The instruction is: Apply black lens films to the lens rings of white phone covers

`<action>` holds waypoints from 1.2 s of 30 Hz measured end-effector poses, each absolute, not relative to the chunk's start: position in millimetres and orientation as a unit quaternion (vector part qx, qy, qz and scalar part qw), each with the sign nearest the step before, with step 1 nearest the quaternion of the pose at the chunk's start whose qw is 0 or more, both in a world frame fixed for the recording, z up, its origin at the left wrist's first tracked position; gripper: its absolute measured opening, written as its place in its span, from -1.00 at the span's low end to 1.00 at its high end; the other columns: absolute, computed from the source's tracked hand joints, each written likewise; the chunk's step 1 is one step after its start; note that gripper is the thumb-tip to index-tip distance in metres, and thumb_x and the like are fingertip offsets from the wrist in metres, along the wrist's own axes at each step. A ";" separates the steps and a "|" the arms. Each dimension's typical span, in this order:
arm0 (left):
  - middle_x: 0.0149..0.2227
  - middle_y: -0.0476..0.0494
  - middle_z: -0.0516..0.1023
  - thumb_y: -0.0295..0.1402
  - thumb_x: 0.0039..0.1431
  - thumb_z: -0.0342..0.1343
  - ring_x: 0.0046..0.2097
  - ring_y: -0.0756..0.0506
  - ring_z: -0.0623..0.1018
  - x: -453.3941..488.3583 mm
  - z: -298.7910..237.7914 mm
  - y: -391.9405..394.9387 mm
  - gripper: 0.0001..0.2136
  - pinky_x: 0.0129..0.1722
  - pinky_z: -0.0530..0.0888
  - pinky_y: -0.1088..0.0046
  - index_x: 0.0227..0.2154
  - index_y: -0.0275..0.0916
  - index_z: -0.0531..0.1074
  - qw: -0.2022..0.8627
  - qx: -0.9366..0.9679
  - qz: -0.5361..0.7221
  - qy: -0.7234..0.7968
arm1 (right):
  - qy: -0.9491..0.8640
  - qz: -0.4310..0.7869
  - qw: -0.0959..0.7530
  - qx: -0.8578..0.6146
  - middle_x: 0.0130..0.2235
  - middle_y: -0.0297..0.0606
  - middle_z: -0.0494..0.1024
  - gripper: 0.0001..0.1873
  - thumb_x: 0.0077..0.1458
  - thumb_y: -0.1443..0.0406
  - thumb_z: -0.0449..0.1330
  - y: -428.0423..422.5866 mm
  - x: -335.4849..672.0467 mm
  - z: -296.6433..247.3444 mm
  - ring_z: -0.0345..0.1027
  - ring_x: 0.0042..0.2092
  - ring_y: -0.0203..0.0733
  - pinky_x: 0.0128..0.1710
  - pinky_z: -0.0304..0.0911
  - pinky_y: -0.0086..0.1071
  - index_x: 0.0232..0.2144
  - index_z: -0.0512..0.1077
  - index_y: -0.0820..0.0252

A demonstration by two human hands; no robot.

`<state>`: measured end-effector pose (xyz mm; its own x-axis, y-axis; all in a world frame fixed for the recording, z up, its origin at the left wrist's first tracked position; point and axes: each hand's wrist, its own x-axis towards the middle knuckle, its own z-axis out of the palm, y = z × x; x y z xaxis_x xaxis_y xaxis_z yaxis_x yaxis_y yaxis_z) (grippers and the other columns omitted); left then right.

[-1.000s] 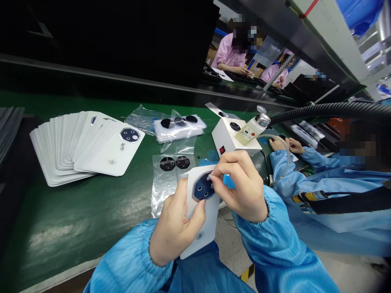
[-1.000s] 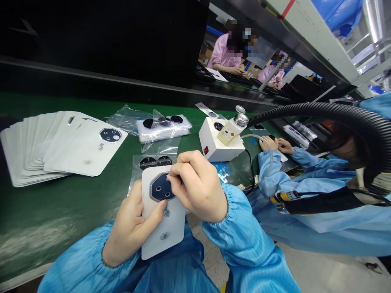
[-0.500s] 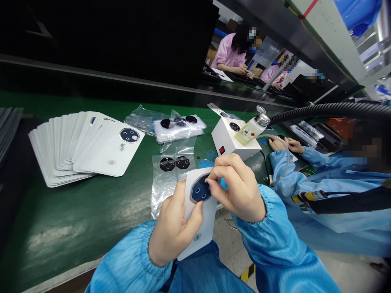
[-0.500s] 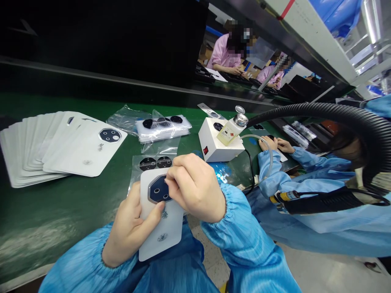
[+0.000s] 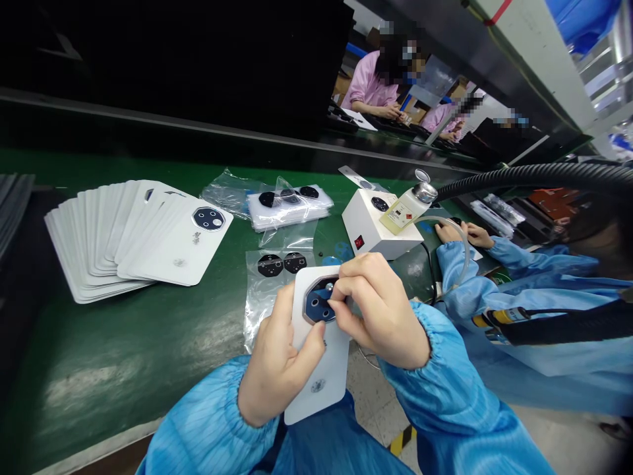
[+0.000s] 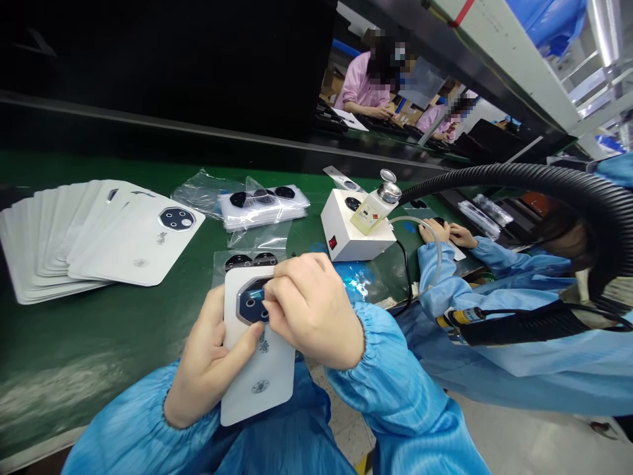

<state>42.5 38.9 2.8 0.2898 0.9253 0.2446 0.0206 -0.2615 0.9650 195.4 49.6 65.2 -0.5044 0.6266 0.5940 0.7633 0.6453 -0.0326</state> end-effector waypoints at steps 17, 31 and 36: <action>0.16 -0.04 0.35 -0.47 0.11 0.12 0.04 -0.18 0.48 45.1 6.3 40.0 -0.29 0.00 0.49 0.27 0.24 0.11 -0.06 0.562 0.534 0.528 0.347 | -0.856 -0.125 0.298 -0.402 -0.41 -0.32 0.41 -0.91 0.04 0.44 0.07 17.8 185.4 51.3 0.23 -0.33 -0.28 0.01 0.18 -0.05 -0.47 0.28 0.21; -0.26 -0.07 0.59 -0.37 0.07 0.19 -0.33 -0.13 0.61 50.2 22.8 41.5 -0.25 -0.34 0.59 0.36 0.25 0.00 -0.09 0.648 0.420 0.500 0.391 | -0.768 0.121 0.466 -0.422 -0.38 -0.36 0.44 -0.85 0.07 0.47 0.01 -2.7 212.4 46.6 0.37 -0.34 -0.31 -0.35 0.36 -0.37 -0.40 0.18 0.11; -0.32 -0.03 0.59 -0.41 0.10 0.14 -0.49 -0.08 0.58 53.9 31.5 37.6 -0.24 -0.52 0.56 0.42 0.25 0.08 -0.17 0.701 0.388 0.460 0.383 | -0.655 0.084 0.458 -0.595 -0.46 -0.40 0.37 -0.93 0.17 0.37 0.03 28.9 269.3 -14.1 0.29 -0.51 -0.37 -0.53 0.25 -0.46 -0.38 0.22 0.17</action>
